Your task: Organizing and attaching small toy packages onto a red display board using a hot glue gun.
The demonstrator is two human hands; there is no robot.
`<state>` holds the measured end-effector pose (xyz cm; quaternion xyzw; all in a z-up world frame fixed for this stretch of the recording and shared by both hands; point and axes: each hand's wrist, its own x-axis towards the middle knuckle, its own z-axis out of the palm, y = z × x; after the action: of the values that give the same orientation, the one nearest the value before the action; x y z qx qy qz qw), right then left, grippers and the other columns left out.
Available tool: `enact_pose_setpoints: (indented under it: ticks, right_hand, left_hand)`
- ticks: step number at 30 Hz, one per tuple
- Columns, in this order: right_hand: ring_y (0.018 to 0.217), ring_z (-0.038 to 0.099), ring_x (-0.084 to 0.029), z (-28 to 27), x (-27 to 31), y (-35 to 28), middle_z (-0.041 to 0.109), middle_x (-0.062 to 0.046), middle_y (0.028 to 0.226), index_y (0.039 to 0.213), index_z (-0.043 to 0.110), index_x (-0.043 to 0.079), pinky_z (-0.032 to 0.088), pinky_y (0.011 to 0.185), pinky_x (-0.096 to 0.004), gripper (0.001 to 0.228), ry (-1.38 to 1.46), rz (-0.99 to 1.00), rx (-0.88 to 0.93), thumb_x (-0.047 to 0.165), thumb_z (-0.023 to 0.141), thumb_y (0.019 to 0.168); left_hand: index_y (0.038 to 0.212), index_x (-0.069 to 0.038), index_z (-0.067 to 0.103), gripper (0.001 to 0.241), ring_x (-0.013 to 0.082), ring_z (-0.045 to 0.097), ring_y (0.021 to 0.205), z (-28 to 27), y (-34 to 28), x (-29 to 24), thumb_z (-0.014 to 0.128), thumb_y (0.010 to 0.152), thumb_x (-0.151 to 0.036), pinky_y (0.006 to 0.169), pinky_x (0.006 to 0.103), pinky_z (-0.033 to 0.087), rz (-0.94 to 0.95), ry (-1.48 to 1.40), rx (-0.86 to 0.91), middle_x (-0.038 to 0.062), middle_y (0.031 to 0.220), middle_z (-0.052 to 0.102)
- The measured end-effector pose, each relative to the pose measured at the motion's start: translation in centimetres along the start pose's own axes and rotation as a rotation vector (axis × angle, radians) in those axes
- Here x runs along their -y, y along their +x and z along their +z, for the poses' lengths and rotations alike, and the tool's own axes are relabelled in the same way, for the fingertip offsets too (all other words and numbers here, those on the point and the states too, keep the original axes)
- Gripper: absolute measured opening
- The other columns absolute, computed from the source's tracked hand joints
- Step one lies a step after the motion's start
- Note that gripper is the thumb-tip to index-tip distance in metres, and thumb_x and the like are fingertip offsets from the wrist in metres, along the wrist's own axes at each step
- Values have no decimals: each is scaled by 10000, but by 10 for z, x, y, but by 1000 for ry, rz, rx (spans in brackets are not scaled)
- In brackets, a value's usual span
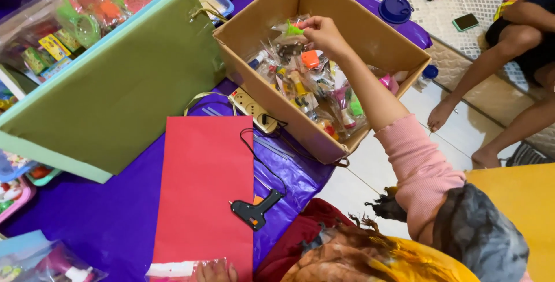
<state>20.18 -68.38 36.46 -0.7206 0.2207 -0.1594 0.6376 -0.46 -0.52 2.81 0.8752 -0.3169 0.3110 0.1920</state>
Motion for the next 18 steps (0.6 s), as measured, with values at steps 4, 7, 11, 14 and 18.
enact_pose_setpoints:
  ticks: [4, 7, 11, 14, 18]
  right_hand:
    - [686, 585, -124, -5, 14, -9, 587, -63, 859, 1116, 658, 9, 538, 644, -229, 290, 229, 3, 206, -88, 509, 886]
    - [776, 614, -104, 5, 47, -37, 566, -34, 887, 1137, 669, 32, 595, 726, -226, 335, 76, -39, 227, -79, 513, 861]
    - [817, 622, -103, 32, 78, -73, 669, -46, 907, 937, 676, 41, 514, 772, -205, 166, 102, -153, 322, -58, 550, 893]
    - [768, 606, -106, 60, 92, -106, 653, -41, 862, 900, 653, 52, 496, 746, -209, 192, 242, -165, 365, -64, 501, 875]
    - [767, 543, -94, 108, 103, -146, 596, -13, 912, 1069, 608, 82, 456, 726, -215, 308, 301, -187, 472, -35, 466, 822]
  left_hand:
    - [924, -45, 756, 402, 487, 606, 1079, -14, -3, -26, 701, 638, -322, 1182, 609, 433, -209, 88, 202, 229, 976, 681]
    - [1037, -220, 728, 454, 275, 496, 1373, -37, 20, -59, 775, 618, -389, 1178, 766, 248, -493, 366, 639, 44, 1231, 609]
    - [1097, -168, 662, 360, 227, 535, 1342, -68, 67, -88, 687, 738, -186, 1155, 677, 257, -427, 414, 525, 57, 1227, 622]
    - [1183, -142, 601, 473, 237, 512, 1308, -91, 90, -103, 678, 720, -198, 1136, 614, 290, -352, 486, 563, 68, 1247, 578]
    - [1184, -73, 607, 371, 336, 479, 1284, -109, 112, -107, 645, 843, -214, 1059, 725, 285, -430, 211, 544, 158, 1258, 553]
